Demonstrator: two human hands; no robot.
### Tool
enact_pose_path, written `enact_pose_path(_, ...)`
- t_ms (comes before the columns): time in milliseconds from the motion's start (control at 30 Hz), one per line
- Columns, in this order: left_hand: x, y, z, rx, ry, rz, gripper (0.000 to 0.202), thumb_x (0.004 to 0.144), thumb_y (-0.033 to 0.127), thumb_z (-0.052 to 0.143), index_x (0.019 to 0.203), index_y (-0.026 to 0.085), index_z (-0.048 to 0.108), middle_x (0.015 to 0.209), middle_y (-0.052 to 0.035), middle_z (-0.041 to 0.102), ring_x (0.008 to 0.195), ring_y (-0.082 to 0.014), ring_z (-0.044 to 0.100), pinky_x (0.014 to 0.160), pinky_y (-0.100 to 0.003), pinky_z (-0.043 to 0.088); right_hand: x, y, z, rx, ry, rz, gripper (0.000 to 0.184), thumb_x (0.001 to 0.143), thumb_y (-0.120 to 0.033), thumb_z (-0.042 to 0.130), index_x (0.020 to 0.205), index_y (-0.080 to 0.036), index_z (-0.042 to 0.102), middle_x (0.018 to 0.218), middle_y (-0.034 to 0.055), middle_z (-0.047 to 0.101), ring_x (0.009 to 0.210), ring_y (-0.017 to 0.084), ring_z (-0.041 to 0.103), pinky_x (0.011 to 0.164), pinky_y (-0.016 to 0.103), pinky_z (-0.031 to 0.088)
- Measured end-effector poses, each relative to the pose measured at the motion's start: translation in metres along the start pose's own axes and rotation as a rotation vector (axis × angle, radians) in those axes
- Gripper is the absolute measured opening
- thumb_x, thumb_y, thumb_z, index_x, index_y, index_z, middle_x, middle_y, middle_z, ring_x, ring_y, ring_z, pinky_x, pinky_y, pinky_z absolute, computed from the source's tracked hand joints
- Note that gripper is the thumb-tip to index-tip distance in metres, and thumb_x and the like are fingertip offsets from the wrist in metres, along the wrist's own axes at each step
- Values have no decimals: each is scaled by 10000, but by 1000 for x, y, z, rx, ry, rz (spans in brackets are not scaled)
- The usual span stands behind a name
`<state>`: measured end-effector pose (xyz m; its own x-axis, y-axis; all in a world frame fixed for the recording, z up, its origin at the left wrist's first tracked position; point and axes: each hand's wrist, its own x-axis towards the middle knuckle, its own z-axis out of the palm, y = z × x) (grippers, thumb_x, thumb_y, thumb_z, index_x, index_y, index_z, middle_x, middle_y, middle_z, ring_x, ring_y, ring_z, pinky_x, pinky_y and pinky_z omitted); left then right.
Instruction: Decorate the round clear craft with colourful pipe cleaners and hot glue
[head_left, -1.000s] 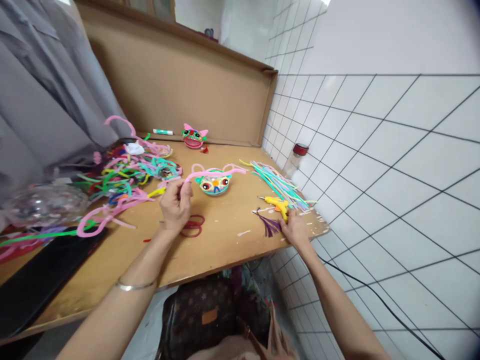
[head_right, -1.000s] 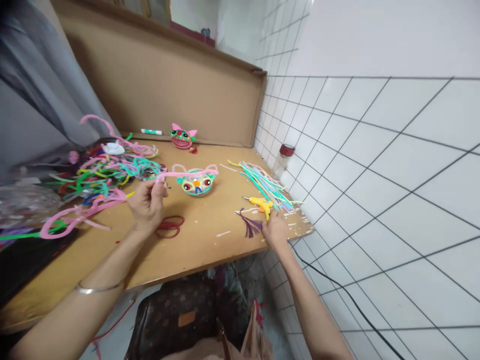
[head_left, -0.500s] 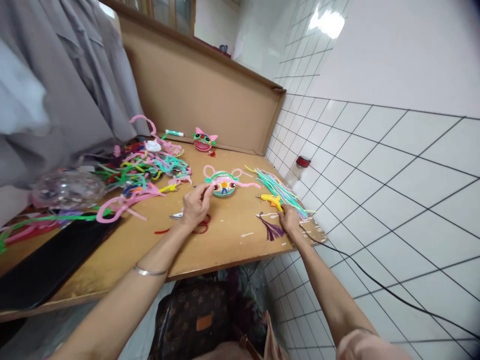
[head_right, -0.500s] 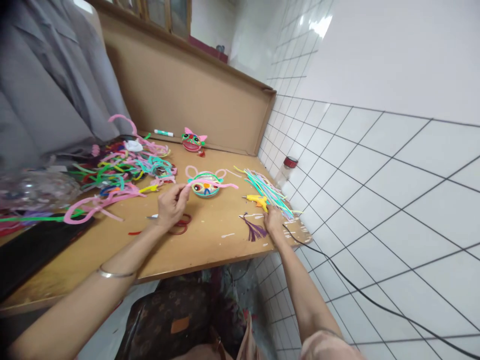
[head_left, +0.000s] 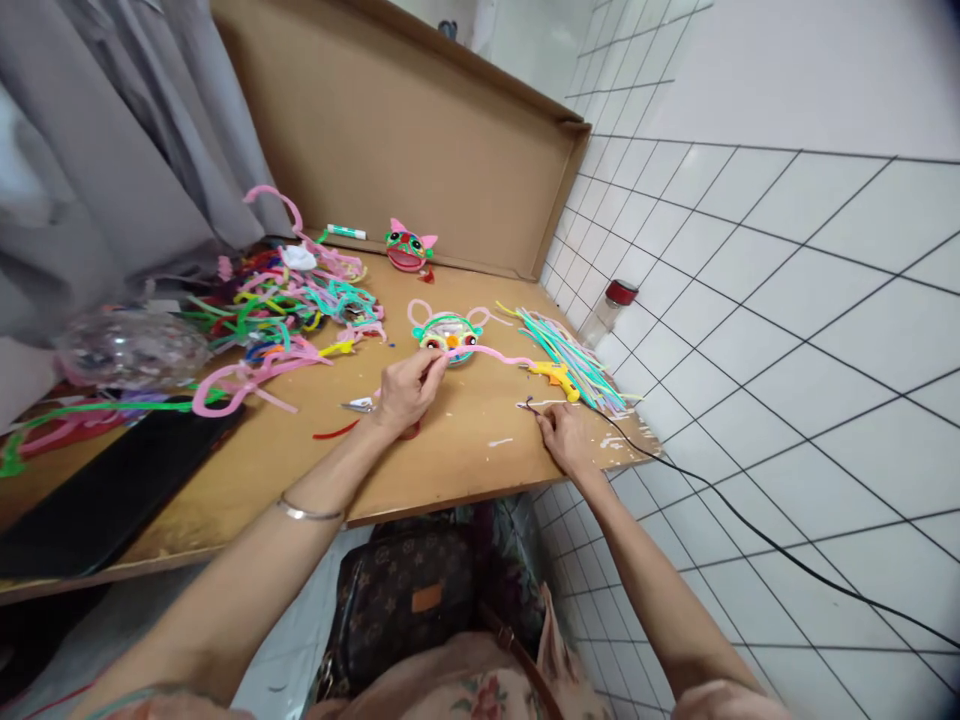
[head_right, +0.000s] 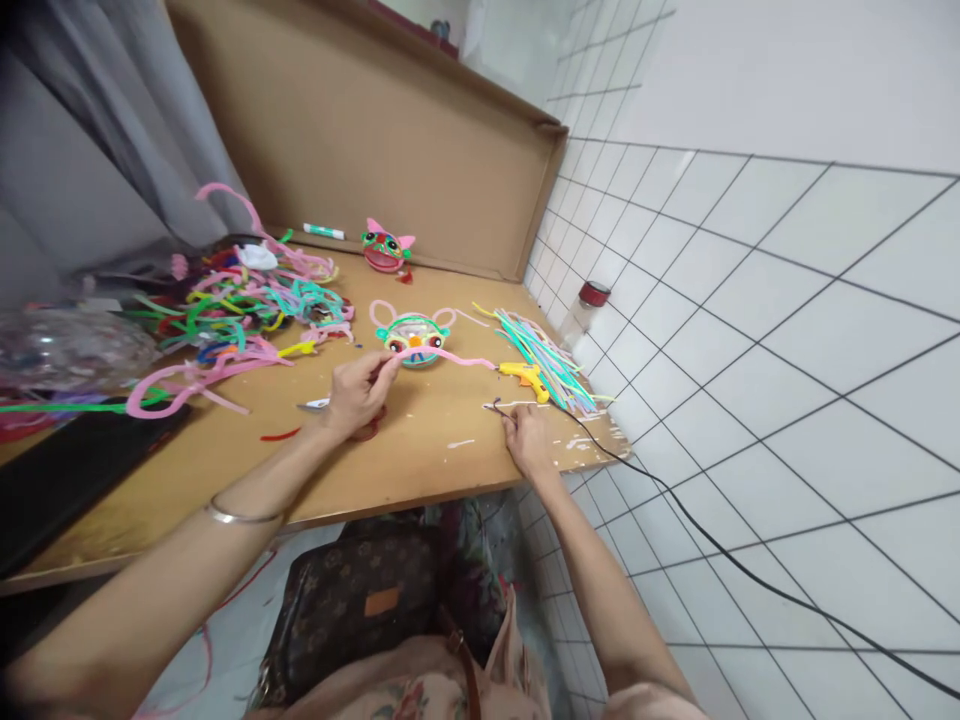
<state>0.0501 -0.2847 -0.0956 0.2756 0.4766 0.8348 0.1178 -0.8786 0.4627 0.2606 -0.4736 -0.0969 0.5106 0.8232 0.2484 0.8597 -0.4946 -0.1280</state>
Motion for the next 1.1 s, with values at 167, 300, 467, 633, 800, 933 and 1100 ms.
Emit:
enact_pose_path(167, -1, 0, 0, 7, -1, 7, 276, 922, 331, 507, 848, 132, 682, 593, 3, 604, 484, -67, 465, 525, -180, 370, 13, 12, 3, -120, 41, 129, 239, 935, -209, 432, 950, -116, 652, 976, 158, 676, 844, 227, 606, 685, 310, 367)
enact_pose_path(300, -1, 4, 1, 22, -8, 39, 265, 922, 321, 523, 864, 136, 703, 691, -47, 703, 568, -95, 588, 585, -190, 441, 8, 7, -3, -165, 334, -41, 231, 898, -161, 437, 1003, -113, 638, 997, 173, 643, 926, 258, 582, 778, 359, 396)
enact_pose_path(467, -3, 7, 5, 17, -19, 159, 211, 915, 280, 556, 870, 138, 705, 730, -68, 734, 629, -119, 655, 630, -207, 485, 0, -52, -18, 175, 793, -411, 377, 900, -196, 456, 1273, -182, 509, 1137, 150, 608, 1085, 269, 548, 940, 449, 401)
enact_pose_path(633, -5, 5, 4, 26, -35, 91, 199, 914, 288, 554, 970, 154, 689, 794, -74, 737, 661, -129, 663, 662, -232, 509, 30, -112, -12, 321, 619, -569, 352, 947, -255, 425, 1273, -160, 519, 1102, 141, 650, 1074, 258, 565, 973, 451, 395)
enact_pose_path(800, -3, 0, -3, -74, -5, -87, 362, 890, 306, 562, 1212, 141, 579, 968, -107, 711, 828, -167, 665, 781, -291, 533, 67, -127, 14, 561, 592, -584, 290, 992, -247, 361, 965, -180, 642, 833, 84, 652, 777, 187, 592, 715, 303, 465)
enact_pose_path(933, 0, 1, -6, -144, -99, -185, 287, 942, 308, 470, 1114, 163, 647, 951, -85, 719, 829, -162, 668, 807, -292, 525, 74, -124, 27, 604, 679, -582, 271, 989, -243, 393, 929, -179, 649, 786, 74, 645, 727, 177, 590, 669, 285, 456)
enact_pose_path(1100, -1, 9, -6, -195, -260, -274, 292, 938, 351, 491, 1028, 162, 694, 851, -57, 720, 728, -149, 643, 706, -262, 508, 71, -117, 26, 621, 662, -545, 282, 990, -263, 407, 893, -182, 658, 765, 67, 659, 722, 165, 608, 688, 272, 463)
